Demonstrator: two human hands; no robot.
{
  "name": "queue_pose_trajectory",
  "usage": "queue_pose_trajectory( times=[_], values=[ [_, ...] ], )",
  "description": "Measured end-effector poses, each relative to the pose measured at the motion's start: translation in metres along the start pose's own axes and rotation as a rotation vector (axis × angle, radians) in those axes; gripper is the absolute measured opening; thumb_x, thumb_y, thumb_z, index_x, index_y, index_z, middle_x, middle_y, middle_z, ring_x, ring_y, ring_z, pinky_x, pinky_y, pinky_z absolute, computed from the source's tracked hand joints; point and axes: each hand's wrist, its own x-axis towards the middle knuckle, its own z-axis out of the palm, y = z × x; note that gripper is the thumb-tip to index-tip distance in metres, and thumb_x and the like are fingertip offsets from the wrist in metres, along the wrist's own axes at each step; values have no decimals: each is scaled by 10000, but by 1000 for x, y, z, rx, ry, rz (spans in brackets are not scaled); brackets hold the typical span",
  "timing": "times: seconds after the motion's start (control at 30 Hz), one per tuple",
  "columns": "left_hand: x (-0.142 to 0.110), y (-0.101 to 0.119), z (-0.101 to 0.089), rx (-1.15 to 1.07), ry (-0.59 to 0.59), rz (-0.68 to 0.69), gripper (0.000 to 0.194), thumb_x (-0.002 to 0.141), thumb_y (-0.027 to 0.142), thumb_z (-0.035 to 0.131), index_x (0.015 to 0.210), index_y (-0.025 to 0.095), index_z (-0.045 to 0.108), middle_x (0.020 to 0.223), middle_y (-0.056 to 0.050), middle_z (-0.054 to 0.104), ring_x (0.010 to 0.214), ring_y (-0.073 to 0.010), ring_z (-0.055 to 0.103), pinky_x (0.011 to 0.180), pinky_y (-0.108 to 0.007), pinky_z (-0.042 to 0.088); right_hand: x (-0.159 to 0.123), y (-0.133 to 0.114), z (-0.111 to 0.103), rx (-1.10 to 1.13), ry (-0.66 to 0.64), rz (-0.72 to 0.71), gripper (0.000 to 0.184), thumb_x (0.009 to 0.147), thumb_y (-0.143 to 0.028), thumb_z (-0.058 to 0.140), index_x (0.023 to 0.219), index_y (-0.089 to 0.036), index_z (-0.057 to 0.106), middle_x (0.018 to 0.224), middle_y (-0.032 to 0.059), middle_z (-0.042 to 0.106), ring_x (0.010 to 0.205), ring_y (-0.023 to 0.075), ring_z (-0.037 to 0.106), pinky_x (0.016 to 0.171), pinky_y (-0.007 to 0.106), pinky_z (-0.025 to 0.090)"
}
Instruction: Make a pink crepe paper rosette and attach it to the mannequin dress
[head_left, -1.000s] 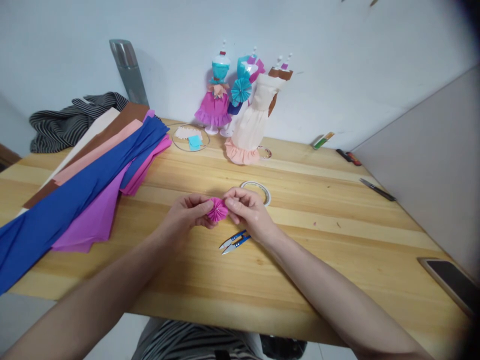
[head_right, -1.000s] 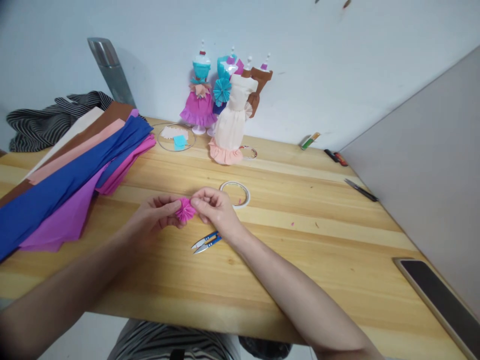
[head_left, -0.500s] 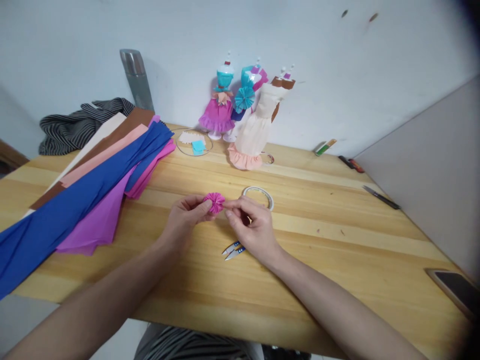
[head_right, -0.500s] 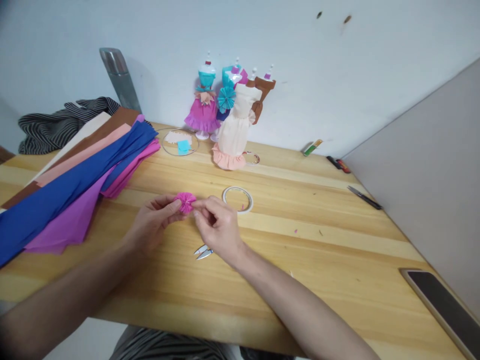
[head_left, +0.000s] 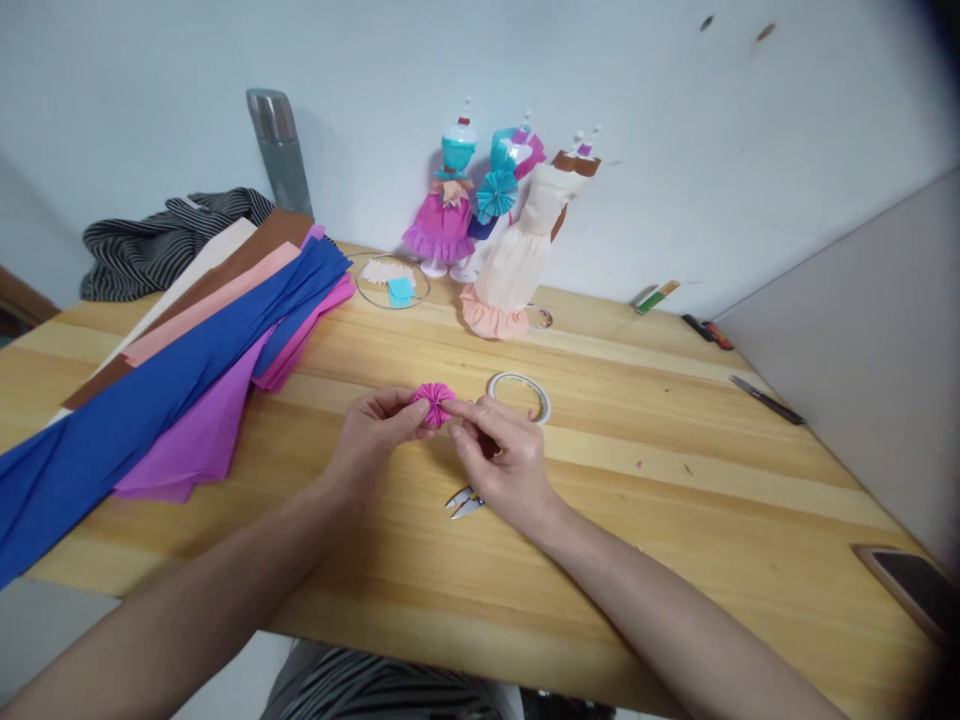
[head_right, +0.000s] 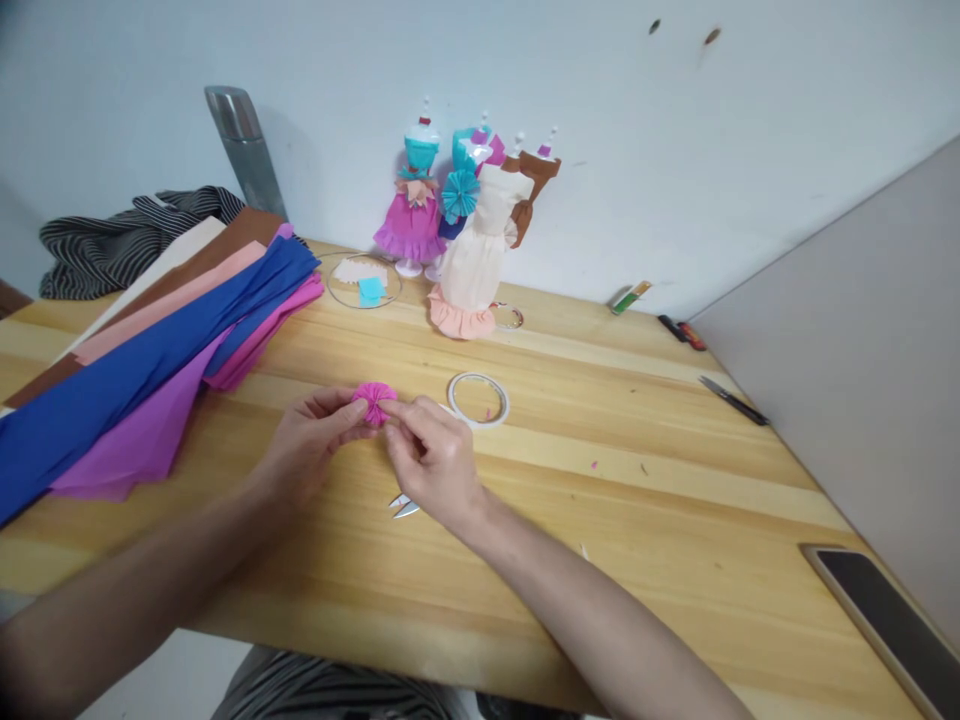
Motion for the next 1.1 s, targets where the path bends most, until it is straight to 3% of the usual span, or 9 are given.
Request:
queue_pose_trajectory(
  times=[0.23,0.47,0.8,1.1],
  values=[
    [-1,-4,1,31,-2,46,220,623,321,832,755,154,777,723,-30,735,683,-121,635,690,-225,525,-4,9,2,-366,-9,-317,261,890,-100,494,1101,-113,648,717,62,642,597,150,550,534,270,453],
    [1,-6,-1,27,-2,60,185,634,296,820,748,158,775,722,-33,733,716,-147,651,734,-268,543,-6,11,-1,-606,-77,-436,299,873,-81,497,1129,-107,647,738,71,652,622,159,566,558,287,453],
    [-1,1,4,-178,-62,-17,206,563,240,864,718,147,767,764,-43,745,735,-139,659,724,-247,550,-4,14,-2,-510,-54,-451,293,882,-87,497,1129,-100,655,724,73,640,616,160,559,554,283,459],
    [2,-3,1,-304,-108,-56,244,540,198,888,736,134,757,782,-37,750,702,-100,644,700,-204,523,2,6,-1,61,-59,-209,333,882,-83,511,1172,-182,643,757,53,637,645,145,580,557,266,483]
  ],
)
